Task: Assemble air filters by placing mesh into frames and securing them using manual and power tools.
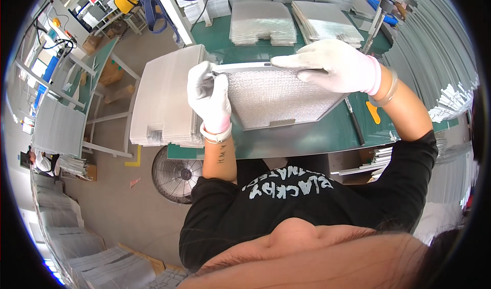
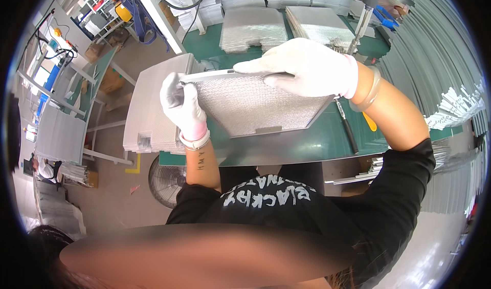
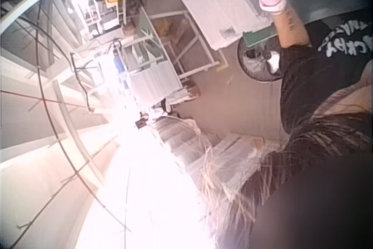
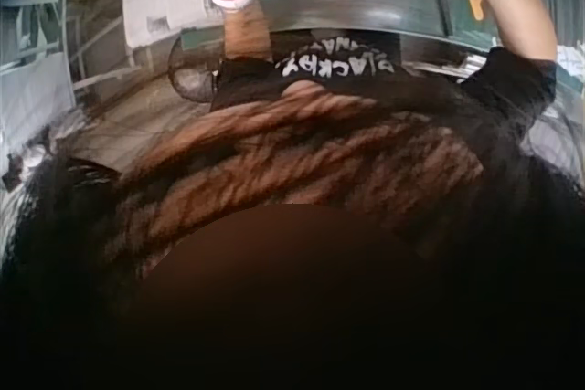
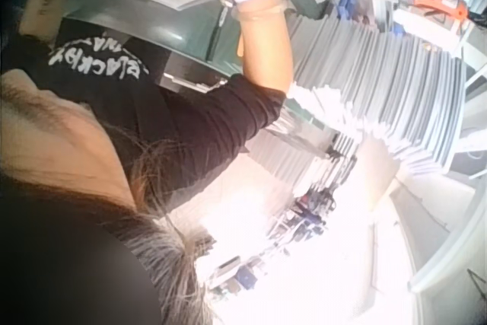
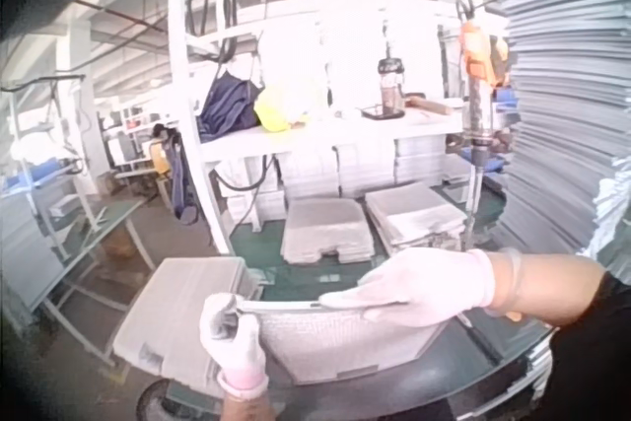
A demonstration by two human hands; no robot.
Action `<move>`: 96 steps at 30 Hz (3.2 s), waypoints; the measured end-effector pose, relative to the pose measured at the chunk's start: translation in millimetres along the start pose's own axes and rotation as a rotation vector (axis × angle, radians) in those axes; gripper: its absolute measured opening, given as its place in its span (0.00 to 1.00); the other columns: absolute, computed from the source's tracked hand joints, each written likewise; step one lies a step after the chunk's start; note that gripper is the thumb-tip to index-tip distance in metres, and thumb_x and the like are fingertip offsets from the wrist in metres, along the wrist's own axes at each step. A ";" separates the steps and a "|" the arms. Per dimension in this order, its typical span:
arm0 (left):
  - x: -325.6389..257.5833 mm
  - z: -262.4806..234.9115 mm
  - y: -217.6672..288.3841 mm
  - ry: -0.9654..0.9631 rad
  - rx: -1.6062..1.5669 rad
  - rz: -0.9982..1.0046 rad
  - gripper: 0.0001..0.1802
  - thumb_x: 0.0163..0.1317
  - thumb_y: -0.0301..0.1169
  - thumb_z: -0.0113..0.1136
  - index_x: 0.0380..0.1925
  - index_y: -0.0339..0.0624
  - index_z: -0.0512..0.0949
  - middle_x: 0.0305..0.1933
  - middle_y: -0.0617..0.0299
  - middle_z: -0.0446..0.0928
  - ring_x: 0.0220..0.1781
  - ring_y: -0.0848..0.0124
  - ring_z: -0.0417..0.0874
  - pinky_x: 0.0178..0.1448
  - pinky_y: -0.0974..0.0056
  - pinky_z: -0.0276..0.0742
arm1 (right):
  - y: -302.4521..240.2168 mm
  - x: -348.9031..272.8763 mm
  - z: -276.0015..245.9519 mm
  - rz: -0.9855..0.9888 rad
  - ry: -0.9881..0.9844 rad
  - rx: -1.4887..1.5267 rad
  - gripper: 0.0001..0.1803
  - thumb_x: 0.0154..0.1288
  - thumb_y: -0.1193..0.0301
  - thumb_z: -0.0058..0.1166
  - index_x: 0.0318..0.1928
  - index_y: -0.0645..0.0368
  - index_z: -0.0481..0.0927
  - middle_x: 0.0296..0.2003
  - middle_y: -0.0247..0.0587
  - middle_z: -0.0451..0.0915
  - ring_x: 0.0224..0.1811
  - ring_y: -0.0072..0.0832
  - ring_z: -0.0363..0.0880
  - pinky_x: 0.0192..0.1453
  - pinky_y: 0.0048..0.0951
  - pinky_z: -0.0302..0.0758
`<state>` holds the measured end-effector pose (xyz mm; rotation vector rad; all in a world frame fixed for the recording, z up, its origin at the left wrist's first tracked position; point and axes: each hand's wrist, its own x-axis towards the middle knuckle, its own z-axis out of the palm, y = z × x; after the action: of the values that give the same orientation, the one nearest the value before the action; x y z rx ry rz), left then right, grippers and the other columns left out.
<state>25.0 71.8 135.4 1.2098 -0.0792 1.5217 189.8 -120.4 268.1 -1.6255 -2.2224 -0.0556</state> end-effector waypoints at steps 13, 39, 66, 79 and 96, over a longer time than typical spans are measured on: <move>2.7 -10.6 -19.1 -0.200 0.289 0.044 0.25 0.59 0.13 0.49 0.56 0.41 0.66 0.57 0.57 0.66 0.57 0.69 0.69 0.66 0.63 0.63 | -6.5 2.2 -12.7 -0.116 0.308 -0.386 0.19 0.61 0.73 0.56 0.54 0.56 0.81 0.37 0.47 0.82 0.38 0.42 0.81 0.46 0.37 0.77; 2.7 -3.8 -7.7 -0.130 0.248 -0.054 0.21 0.66 0.19 0.51 0.58 0.42 0.64 0.44 0.64 0.69 0.39 0.80 0.66 0.50 0.73 0.64 | -20.5 -417.0 196.7 1.046 0.404 -0.414 0.17 0.64 0.81 0.52 0.53 0.59 0.73 0.46 0.52 0.79 0.48 0.51 0.79 0.50 0.43 0.78; 15.8 1.5 -35.7 -0.211 -0.053 -0.111 0.18 0.71 0.19 0.48 0.59 0.42 0.65 0.53 0.62 0.70 0.50 0.79 0.71 0.55 0.73 0.69 | -23.2 47.3 249.4 0.476 -0.576 -0.126 0.10 0.66 0.72 0.46 0.42 0.59 0.80 0.35 0.44 0.85 0.40 0.43 0.86 0.40 0.43 0.82; 5.1 1.8 -14.4 -0.162 0.101 -0.112 0.20 0.67 0.17 0.51 0.58 0.44 0.65 0.44 0.69 0.64 0.40 0.83 0.62 0.48 0.76 0.62 | -19.2 38.5 254.9 0.488 -0.531 -0.122 0.11 0.60 0.75 0.51 0.38 0.60 0.86 0.37 0.51 0.85 0.38 0.47 0.86 0.38 0.43 0.82; 8.1 -6.8 -15.2 -0.202 0.173 -0.120 0.21 0.67 0.17 0.50 0.58 0.45 0.64 0.35 0.71 0.62 0.34 0.83 0.60 0.41 0.77 0.61 | -25.5 -5.3 265.3 0.426 -0.022 -0.087 0.05 0.61 0.73 0.49 0.38 0.59 0.73 0.32 0.46 0.77 0.34 0.41 0.83 0.37 0.39 0.81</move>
<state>33.5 87.2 129.7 1.4784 -0.0084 1.3193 92.7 -66.0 25.8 -2.1198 -1.8639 -0.0181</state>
